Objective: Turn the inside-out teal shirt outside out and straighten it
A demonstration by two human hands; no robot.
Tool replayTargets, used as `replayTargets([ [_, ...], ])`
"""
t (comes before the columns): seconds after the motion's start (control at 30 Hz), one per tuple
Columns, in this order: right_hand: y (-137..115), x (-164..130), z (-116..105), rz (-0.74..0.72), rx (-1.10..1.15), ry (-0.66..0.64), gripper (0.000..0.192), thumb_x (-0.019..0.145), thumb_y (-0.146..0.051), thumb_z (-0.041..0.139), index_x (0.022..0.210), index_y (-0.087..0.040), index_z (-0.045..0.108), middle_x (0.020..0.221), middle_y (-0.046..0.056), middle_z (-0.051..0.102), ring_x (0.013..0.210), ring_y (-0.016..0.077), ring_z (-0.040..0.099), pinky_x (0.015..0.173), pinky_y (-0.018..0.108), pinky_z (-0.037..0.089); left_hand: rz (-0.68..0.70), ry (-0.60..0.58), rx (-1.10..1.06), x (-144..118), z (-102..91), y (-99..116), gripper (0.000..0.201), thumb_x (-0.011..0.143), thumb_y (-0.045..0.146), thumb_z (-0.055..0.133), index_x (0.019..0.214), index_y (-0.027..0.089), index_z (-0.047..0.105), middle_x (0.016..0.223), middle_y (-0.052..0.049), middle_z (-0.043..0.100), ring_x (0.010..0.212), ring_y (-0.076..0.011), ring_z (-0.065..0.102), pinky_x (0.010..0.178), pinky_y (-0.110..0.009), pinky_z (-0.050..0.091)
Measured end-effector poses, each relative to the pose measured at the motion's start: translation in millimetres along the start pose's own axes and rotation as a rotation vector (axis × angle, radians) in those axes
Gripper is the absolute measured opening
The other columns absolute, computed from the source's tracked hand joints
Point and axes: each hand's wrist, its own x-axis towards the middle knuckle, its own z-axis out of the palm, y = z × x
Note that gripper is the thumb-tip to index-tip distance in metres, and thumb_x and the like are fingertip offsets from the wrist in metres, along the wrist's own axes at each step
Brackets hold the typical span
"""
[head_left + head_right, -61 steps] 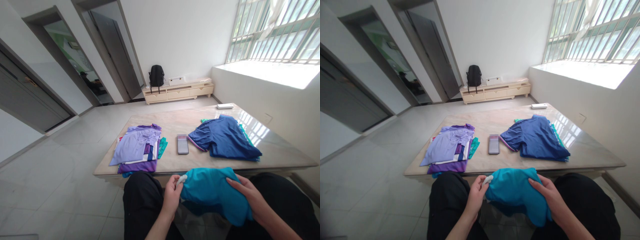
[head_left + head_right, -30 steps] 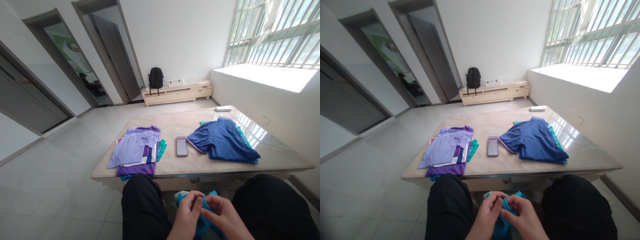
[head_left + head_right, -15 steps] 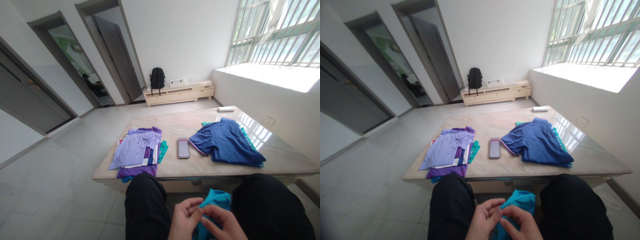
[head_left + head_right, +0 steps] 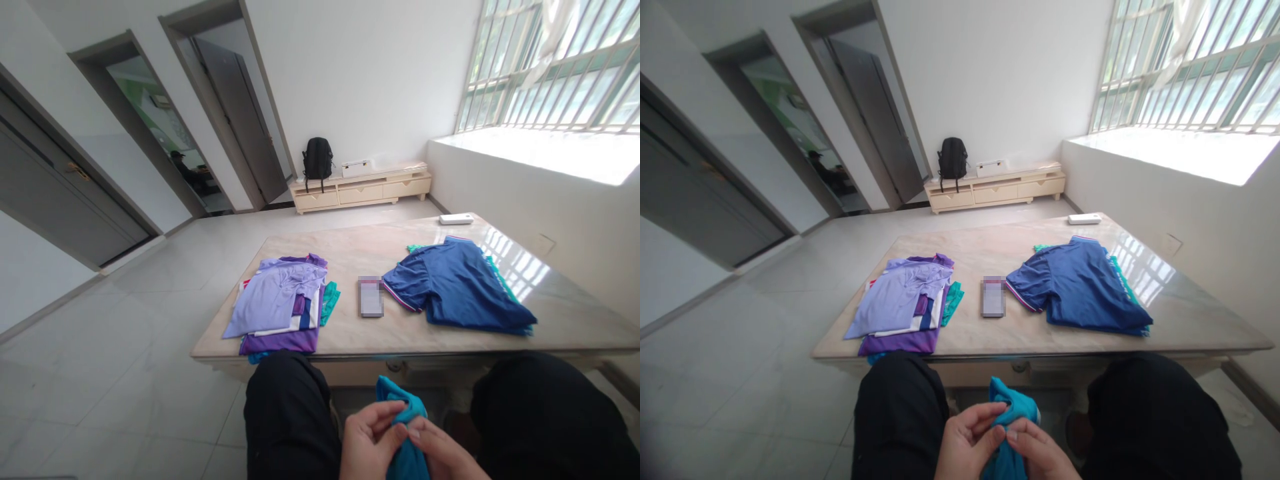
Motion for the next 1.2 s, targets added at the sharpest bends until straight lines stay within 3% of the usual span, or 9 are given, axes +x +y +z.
replayTargets([
  [0.23,-18.8,-7.6,15.2,0.05,0.108,-0.02,0.036,0.077,-0.046,0.08,0.105,-0.024,0.075,0.107,0.009,0.074,0.108,0.0305,0.067,0.103,0.049,0.047,0.04,0.043,0.007,-3.3,3.5,12.3,0.053,0.067,0.056,0.088,0.099,0.015,0.082,0.093,-0.017,0.081,0.094,-0.0334,0.076,0.088,-0.041,0.061],
  [0.4,-72.8,-15.1,13.5,-0.061,0.099,0.078,0.037,0.084,-0.042,0.073,0.112,-0.019,0.076,0.117,0.014,0.074,0.108,0.0349,0.068,0.1,0.051,0.05,0.089,0.192,-0.082,4.7,-21.1,39.8,0.032,0.072,0.041,0.088,0.09,0.015,0.08,0.087,-0.009,0.079,0.081,-0.0193,0.072,0.073,-0.023,0.057],
  [0.57,-167.5,-48.3,-15.7,0.005,0.244,0.537,0.025,0.075,-0.031,0.073,0.096,-0.018,0.08,0.097,0.014,0.079,0.087,0.0343,0.074,0.09,0.051,0.059,0.18,0.402,-0.433,3.4,-82.8,90.8,0.035,0.061,0.032,0.094,0.084,0.019,0.071,0.086,-0.002,0.073,0.076,-0.0162,0.069,0.069,-0.024,0.056],
  [0.63,-194.2,-67.4,-33.1,-0.145,0.199,0.76,0.032,0.069,-0.026,0.074,0.1,-0.028,0.079,0.095,0.008,0.08,0.078,0.0301,0.074,0.074,0.042,0.063,0.211,0.353,-0.444,-7.4,-102.6,107.8,0.035,0.064,0.031,0.093,0.08,0.021,0.064,0.081,0.002,0.069,0.07,-0.0144,0.065,0.064,-0.023,0.055],
  [0.7,-208.2,-83.8,-55.5,-0.269,0.047,0.846,0.043,0.062,-0.027,0.079,0.104,-0.034,0.078,0.1,0.007,0.079,0.075,0.0297,0.074,0.062,0.037,0.063,0.211,0.213,-0.352,-20.9,-114.3,117.1,0.032,0.073,0.035,0.087,0.077,0.021,0.058,0.074,0.003,0.063,0.062,-0.0126,0.058,0.059,-0.023,0.051],
  [0.77,-212.6,-94.3,-81.1,-0.318,-0.121,0.784,0.043,0.057,-0.034,0.085,0.1,-0.035,0.078,0.094,0.01,0.078,0.069,0.0303,0.073,0.054,0.035,0.062,0.209,0.09,-0.156,-32.1,-119.6,119.4,0.031,0.083,0.041,0.078,0.075,0.021,0.057,0.072,0.002,0.06,0.063,-0.0132,0.055,0.06,-0.023,0.048],
  [0.9,-214.2,-97.1,-113.3,-0.314,-0.471,0.541,0.04,0.06,-0.049,0.085,0.097,-0.036,0.079,0.075,0.012,0.072,0.055,0.0297,0.068,0.043,0.035,0.055,0.229,0.109,0.403,-37.4,-120.2,115.8,0.024,0.092,0.043,0.067,0.086,0.019,0.069,0.078,-0.002,0.064,0.075,-0.0171,0.06,0.071,-0.024,0.048],
  [1.07,-222.1,-85.8,-87.7,-0.468,-1.166,0.523,0.046,0.073,-0.067,0.07,0.107,-0.037,0.081,0.104,0.01,0.078,0.087,0.0368,0.075,0.067,0.04,0.063,0.371,0.076,0.803,-25.1,-107.6,112.8,0.027,0.1,0.032,0.048,0.101,0.021,0.073,0.097,-0.007,0.069,0.092,-0.0224,0.064,0.083,-0.028,0.049],
  [1.2,-227.8,-87.1,-71.8,-0.618,-1.401,0.554,0.048,0.081,-0.073,0.056,0.106,-0.041,0.081,0.112,0.005,0.078,0.106,0.0386,0.072,0.087,0.047,0.061,0.405,0.015,0.892,-17.9,-97.6,115.6,0.033,0.1,0.023,0.04,0.103,0.023,0.073,0.1,-0.007,0.07,0.097,-0.0236,0.065,0.087,-0.029,0.049],
])
